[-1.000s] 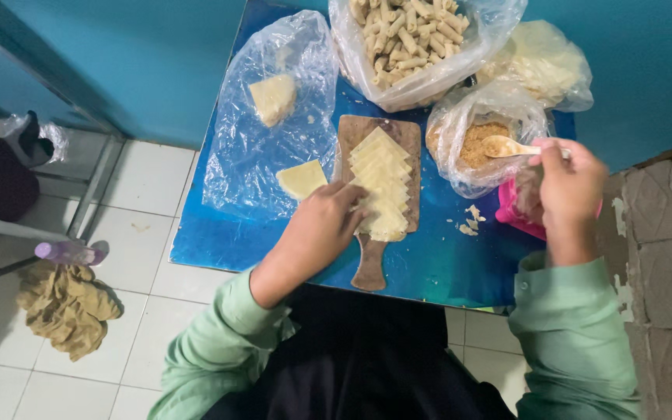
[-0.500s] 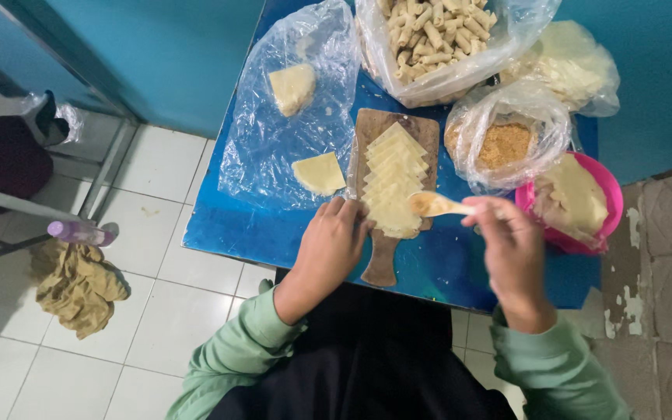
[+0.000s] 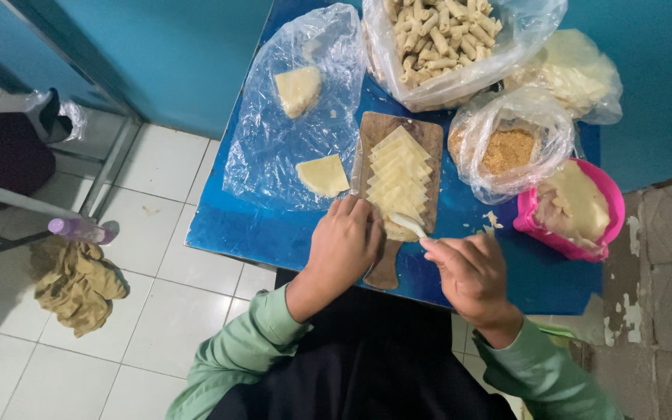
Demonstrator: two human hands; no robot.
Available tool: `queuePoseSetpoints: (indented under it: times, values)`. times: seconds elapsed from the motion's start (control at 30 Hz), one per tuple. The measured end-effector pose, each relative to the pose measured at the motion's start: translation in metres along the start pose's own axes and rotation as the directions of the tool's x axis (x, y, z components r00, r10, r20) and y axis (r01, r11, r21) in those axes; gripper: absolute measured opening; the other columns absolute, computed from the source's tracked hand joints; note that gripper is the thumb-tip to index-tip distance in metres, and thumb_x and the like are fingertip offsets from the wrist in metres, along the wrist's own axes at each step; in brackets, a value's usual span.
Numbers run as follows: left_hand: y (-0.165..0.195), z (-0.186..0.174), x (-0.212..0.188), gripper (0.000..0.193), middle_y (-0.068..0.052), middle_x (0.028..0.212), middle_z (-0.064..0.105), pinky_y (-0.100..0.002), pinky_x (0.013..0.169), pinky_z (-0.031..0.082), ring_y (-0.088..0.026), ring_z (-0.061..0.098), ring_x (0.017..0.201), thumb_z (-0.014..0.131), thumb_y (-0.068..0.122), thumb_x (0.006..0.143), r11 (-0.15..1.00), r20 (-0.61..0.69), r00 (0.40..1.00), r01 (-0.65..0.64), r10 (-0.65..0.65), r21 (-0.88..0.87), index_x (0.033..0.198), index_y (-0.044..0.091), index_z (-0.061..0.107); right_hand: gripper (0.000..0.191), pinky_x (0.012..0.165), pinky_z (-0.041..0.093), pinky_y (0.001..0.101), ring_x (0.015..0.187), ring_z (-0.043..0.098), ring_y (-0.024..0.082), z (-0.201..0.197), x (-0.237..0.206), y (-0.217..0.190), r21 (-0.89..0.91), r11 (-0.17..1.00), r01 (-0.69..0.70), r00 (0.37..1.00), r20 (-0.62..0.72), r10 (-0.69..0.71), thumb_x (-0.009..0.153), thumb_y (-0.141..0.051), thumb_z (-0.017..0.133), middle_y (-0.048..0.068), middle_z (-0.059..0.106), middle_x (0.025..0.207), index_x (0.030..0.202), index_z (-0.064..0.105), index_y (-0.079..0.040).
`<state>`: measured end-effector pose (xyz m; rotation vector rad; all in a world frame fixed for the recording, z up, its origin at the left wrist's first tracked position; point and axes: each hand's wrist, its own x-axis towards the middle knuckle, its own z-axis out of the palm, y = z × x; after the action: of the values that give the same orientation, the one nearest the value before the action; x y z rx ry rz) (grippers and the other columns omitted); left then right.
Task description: The person layers small square dough pieces in an overlapping pattern on a wooden board, spoons brown sugar from a plastic bag onto the dough, folds the dough pieces over the filling, and presses the folded dough flat with both hands. Finished folded pieces are set aside on the table.
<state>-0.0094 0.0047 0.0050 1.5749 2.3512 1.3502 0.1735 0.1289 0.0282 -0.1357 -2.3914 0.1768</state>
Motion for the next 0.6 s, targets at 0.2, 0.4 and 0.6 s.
queuePoseSetpoints:
  times: [0.2, 0.4, 0.6]
  values:
    - [0.006, -0.003, 0.000, 0.014, -0.017, 0.091, 0.066, -0.048, 0.074, 0.052, -0.040, 0.064, 0.087, 0.066, 0.013, 0.094, 0.992, 0.028, 0.998, 0.051, -0.048, -0.120, 0.099, 0.002, 0.059, 0.013, 0.075, 0.044, 0.0383, 0.083, 0.061, 0.026, -0.023, -0.009, 0.021, -0.071, 0.984, -0.165, 0.983, -0.095, 0.158, 0.103, -0.002, 0.068, 0.005, 0.070, 0.097, 0.115, 0.069, -0.007]
    - [0.009, 0.002, 0.005, 0.016, -0.021, 0.095, 0.068, -0.049, 0.072, 0.055, -0.043, 0.067, 0.084, 0.063, 0.009, 0.096, 0.978, -0.010, 0.999, 0.036, -0.039, -0.203, 0.111, 0.003, 0.061, 0.013, 0.071, 0.048, 0.0283, 0.079, 0.062, 0.016, -0.031, -0.014, 0.078, 0.088, 0.845, -0.528, 0.806, -0.263, 0.531, 0.118, -0.005, 0.058, 0.009, 0.071, 0.096, 0.118, 0.070, 0.001]
    - [0.012, 0.006, 0.008, 0.016, -0.020, 0.096, 0.069, -0.048, 0.072, 0.056, -0.043, 0.068, 0.084, 0.064, 0.008, 0.095, 0.971, -0.004, 1.000, 0.010, -0.011, -0.238, 0.111, 0.003, 0.062, 0.021, 0.082, 0.050, 0.0348, 0.089, 0.063, 0.024, -0.026, 0.015, 0.103, -0.073, 0.865, -0.496, 0.855, -0.212, 0.473, 0.103, -0.009, 0.065, 0.014, 0.069, 0.107, 0.121, 0.074, -0.003]
